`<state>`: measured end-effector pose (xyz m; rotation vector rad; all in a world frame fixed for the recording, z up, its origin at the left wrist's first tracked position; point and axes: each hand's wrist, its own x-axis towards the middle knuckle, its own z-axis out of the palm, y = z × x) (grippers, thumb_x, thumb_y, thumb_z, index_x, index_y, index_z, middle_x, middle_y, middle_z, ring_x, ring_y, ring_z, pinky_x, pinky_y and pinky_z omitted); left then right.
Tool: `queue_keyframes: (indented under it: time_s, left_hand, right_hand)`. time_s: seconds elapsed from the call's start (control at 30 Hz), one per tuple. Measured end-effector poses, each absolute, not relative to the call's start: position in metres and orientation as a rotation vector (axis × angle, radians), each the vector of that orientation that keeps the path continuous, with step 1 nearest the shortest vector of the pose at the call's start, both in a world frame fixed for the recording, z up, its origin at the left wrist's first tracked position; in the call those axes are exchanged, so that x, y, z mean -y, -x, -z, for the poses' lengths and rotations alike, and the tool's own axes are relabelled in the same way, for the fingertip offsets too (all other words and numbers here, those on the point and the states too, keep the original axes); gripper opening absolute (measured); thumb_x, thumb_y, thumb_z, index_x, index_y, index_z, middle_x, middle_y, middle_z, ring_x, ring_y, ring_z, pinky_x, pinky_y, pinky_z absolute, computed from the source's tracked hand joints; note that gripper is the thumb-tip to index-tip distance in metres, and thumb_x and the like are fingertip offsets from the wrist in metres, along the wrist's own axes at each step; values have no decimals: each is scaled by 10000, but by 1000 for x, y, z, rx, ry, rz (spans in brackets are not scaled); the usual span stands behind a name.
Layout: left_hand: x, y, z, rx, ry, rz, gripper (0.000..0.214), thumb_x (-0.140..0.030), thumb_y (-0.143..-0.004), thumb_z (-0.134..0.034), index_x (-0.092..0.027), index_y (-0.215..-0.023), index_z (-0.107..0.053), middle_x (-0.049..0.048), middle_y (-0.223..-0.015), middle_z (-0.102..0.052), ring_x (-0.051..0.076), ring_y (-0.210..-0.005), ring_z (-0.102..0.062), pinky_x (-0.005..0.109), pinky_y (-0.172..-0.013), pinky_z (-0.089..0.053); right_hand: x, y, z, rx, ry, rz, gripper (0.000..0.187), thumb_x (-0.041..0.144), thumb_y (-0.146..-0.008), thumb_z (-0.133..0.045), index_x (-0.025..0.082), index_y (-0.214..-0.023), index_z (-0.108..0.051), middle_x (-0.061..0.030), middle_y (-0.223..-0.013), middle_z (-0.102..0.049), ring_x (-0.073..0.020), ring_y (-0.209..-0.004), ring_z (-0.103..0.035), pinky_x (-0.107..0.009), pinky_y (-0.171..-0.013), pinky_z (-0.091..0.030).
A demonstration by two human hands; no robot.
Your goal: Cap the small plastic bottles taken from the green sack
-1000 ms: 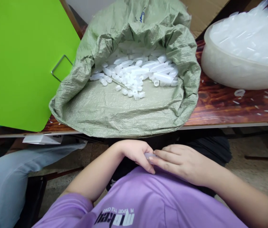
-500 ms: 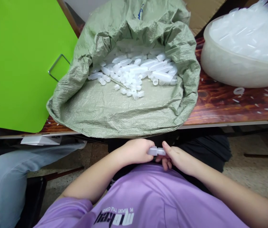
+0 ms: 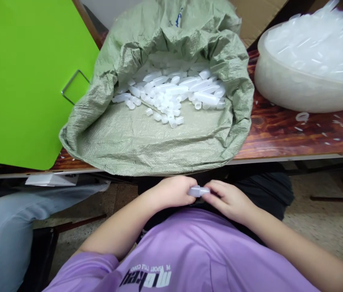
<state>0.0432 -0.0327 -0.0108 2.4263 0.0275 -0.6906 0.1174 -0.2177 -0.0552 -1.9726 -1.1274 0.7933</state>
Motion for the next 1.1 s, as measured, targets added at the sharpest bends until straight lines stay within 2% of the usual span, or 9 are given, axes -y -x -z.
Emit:
queue_keyframes:
  time_s: [0.07, 0.2, 0.37, 0.47, 0.57, 0.7, 0.9, 1.03, 1.1]
  left_hand:
    - [32, -43, 11, -44, -2423, 681, 111, -296, -689, -504, -217, -744, -559, -39, -704, -613, 105, -597, -526, 198, -475, -281]
    - [33, -43, 10, -55, -2404, 666, 136, -315, -686, -506, -208, -743, -568, -31, -702, -613, 106, -594, -520, 199, -485, -294]
    - [35, -43, 13, -17, -2307, 690, 129, -294, -648, -515, -204, -719, -573, -43, -659, -592, 95, -562, -501, 193, -480, -304]
    - [34, -45, 14, -76, -2241, 695, 147, -320, -638, -519, -198, -706, -568, -43, -638, -581, 96, -550, -498, 193, -468, -312]
    - [35, -45, 14, -67, -2195, 759, 142, -323, -610, -532, -197, -671, -556, -43, -600, -561, 99, -526, -483, 194, -442, -302]
    - [43, -41, 21, -59, -2266, 677, 134, -323, -641, -508, -192, -628, -534, -35, -589, -558, 101, -524, -483, 205, -449, -291]
    - [52, -35, 45, -148, -2544, 523, 205, -364, -751, -443, -206, -728, -571, 10, -705, -626, 170, -647, -579, 248, -534, -357]
    - [49, -45, 56, -189, -2523, 632, 311, -431, -757, -521, -200, -948, -601, 51, -915, -651, 220, -826, -618, 281, -692, -463]
    - [48, -52, 59, -158, -2524, 591, 584, -437, -658, -666, -190, -1166, -516, 83, -1129, -593, 263, -1056, -550, 306, -880, -439]
  right_hand:
    - [219, -118, 56, 1044, 1933, -848, 506, 467, -941, -232, 146, -788, -592, -66, -718, -602, -141, -632, -567, -276, -604, -462]
    - [218, -118, 57, 1203, 1958, -456, 364, 476, -834, -504, 152, -978, -587, -101, -952, -622, -196, -841, -585, -331, -749, -464]
    - [214, -115, 61, 972, 1903, -762, 450, 419, -952, -220, 149, -832, -559, -43, -684, -596, -131, -594, -563, -252, -552, -462]
    - [214, -119, 62, 1319, 1931, -241, 339, 419, -883, -435, 137, -1041, -538, -105, -941, -617, -187, -842, -578, -316, -734, -466]
    - [213, -124, 61, 1636, 1904, 105, 227, 358, -843, -506, 141, -865, -569, -85, -795, -603, -176, -736, -531, -313, -688, -421]
    - [207, -118, 71, 1463, 1809, -151, 336, 362, -877, -390, 170, -607, -448, -5, -549, -440, -111, -525, -404, -246, -506, -317]
    - [198, -104, 94, 819, 1780, -843, 457, 536, -839, -344, 179, -554, -351, 26, -505, -349, -82, -472, -331, -217, -459, -283]
    - [201, -129, 79, 891, 1961, -1045, 441, 535, -841, -383, 143, -732, -554, -30, -646, -550, -124, -576, -485, -241, -543, -370]
    - [210, -146, 57, 996, 2218, -1070, 419, 515, -821, -463, 139, -937, -607, -69, -784, -622, -162, -656, -550, -265, -585, -396]
